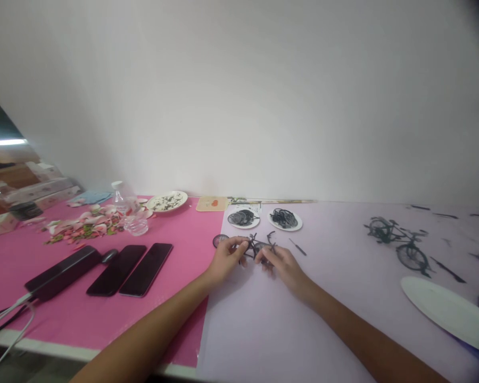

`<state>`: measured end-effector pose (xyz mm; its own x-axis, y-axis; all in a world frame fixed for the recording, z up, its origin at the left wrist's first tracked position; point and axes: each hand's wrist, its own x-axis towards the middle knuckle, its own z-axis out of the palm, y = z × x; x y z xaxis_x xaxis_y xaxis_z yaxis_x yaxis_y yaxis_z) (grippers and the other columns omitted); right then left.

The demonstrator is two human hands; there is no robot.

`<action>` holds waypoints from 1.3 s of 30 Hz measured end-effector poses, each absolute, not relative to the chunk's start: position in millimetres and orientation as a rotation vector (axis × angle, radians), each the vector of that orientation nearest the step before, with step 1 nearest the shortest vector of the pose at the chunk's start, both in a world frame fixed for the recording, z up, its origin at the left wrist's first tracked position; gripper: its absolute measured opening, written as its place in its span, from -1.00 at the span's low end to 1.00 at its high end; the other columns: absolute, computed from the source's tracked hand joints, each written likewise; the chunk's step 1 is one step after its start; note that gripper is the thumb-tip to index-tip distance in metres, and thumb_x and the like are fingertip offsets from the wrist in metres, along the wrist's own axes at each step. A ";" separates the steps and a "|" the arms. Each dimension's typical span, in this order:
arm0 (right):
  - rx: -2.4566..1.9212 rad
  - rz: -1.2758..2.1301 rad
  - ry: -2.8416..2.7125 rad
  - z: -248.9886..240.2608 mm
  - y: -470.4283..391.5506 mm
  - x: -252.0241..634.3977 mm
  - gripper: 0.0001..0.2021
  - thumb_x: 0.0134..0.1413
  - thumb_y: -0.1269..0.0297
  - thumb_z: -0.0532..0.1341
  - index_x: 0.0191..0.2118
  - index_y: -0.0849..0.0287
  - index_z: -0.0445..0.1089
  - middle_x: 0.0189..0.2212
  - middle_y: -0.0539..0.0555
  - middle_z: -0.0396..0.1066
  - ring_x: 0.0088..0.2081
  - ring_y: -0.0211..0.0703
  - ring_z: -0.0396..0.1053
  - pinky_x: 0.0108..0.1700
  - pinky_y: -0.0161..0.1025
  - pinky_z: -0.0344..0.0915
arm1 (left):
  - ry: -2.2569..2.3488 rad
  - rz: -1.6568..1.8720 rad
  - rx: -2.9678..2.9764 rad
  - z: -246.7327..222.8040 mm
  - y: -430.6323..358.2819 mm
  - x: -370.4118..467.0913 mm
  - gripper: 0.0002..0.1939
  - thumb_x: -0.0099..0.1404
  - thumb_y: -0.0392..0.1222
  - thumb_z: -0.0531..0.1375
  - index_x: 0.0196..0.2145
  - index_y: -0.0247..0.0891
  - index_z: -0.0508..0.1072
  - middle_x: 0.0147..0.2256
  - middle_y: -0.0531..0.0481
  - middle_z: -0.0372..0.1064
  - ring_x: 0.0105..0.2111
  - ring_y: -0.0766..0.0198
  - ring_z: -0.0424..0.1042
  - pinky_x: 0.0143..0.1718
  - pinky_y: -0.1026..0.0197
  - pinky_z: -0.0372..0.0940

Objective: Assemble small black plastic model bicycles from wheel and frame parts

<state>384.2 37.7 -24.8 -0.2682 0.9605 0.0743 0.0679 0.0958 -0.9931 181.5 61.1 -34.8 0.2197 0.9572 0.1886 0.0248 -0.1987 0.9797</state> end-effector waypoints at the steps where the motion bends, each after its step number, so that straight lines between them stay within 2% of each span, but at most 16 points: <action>1: -1.067 1.304 -1.504 -25.0 37.8 384.4 -0.52 0.22 -0.20 0.21 -0.35 0.19 0.50 -0.51 0.04 0.41 -0.54 -0.25 0.28 -0.49 -0.28 0.18 | 0.978 1.154 1.482 -34.8 61.2 181.4 -0.42 0.31 0.23 0.26 -0.04 -0.39 0.55 -0.37 -0.08 0.51 -0.58 0.34 0.43 -0.53 0.30 0.27; 5: -1.061 1.319 -1.493 -27.3 38.8 384.9 -0.52 0.22 -0.19 0.22 -0.34 0.20 0.50 -0.46 0.06 0.44 -0.51 -0.24 0.31 -0.48 -0.29 0.19 | 0.966 1.137 1.478 -36.4 62.8 180.9 -0.43 0.30 0.26 0.26 -0.09 -0.38 0.55 -0.42 -0.02 0.46 -0.58 0.34 0.40 -0.54 0.30 0.23; 11: -1.047 1.352 -1.473 -26.5 37.8 384.1 -0.53 0.20 -0.19 0.24 -0.34 0.20 0.49 -0.40 0.10 0.50 -0.52 -0.26 0.31 -0.51 -0.31 0.17 | 0.947 1.099 1.476 -41.9 67.1 178.5 -0.44 0.31 0.30 0.22 -0.21 -0.36 0.54 -0.62 0.16 0.18 -0.67 0.43 0.15 -0.60 0.33 0.10; 15: -1.042 1.361 -1.468 -25.4 37.5 384.2 -0.53 0.21 -0.19 0.23 -0.34 0.20 0.48 -0.39 0.11 0.51 -0.50 -0.24 0.33 -0.51 -0.31 0.17 | 0.922 1.078 1.459 -43.1 68.7 177.3 -0.43 0.29 0.32 0.23 -0.25 -0.34 0.53 -0.58 0.12 0.23 -0.65 0.43 0.14 -0.59 0.32 0.09; 20: -1.017 1.376 -1.450 -27.2 38.7 384.5 -0.54 0.22 -0.17 0.23 -0.34 0.21 0.47 -0.35 0.12 0.52 -0.49 -0.25 0.33 -0.49 -0.31 0.18 | 0.933 1.060 1.466 -43.1 68.4 177.4 -0.45 0.31 0.30 0.22 -0.27 -0.34 0.52 -0.60 0.14 0.19 -0.65 0.44 0.11 -0.60 0.34 0.04; 26: -0.993 1.349 -1.445 -27.0 38.6 384.1 -0.56 0.25 -0.14 0.22 -0.30 0.22 0.46 -0.35 0.12 0.52 -0.47 -0.25 0.35 -0.43 -0.29 0.21 | 0.924 1.063 1.493 -37.6 65.9 178.4 -0.47 0.31 0.27 0.24 -0.28 -0.36 0.53 -0.50 0.06 0.29 -0.62 0.47 0.10 -0.59 0.35 0.05; 39: -1.026 1.281 -1.403 -30.2 39.7 383.7 -0.56 0.24 -0.16 0.24 -0.19 0.20 0.43 -0.37 0.12 0.53 -0.45 -0.21 0.36 -0.44 -0.29 0.21 | 0.927 1.076 1.467 -34.6 64.7 178.6 -0.49 0.24 0.25 0.31 -0.34 -0.35 0.50 -0.54 0.11 0.23 -0.63 0.48 0.11 -0.63 0.36 0.04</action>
<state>383.7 39.7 -30.2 -0.2039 0.9737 0.1018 -0.0138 0.1012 -0.9948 178.6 64.7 -34.6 0.2968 0.9437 0.1462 0.0045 -0.1544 0.9880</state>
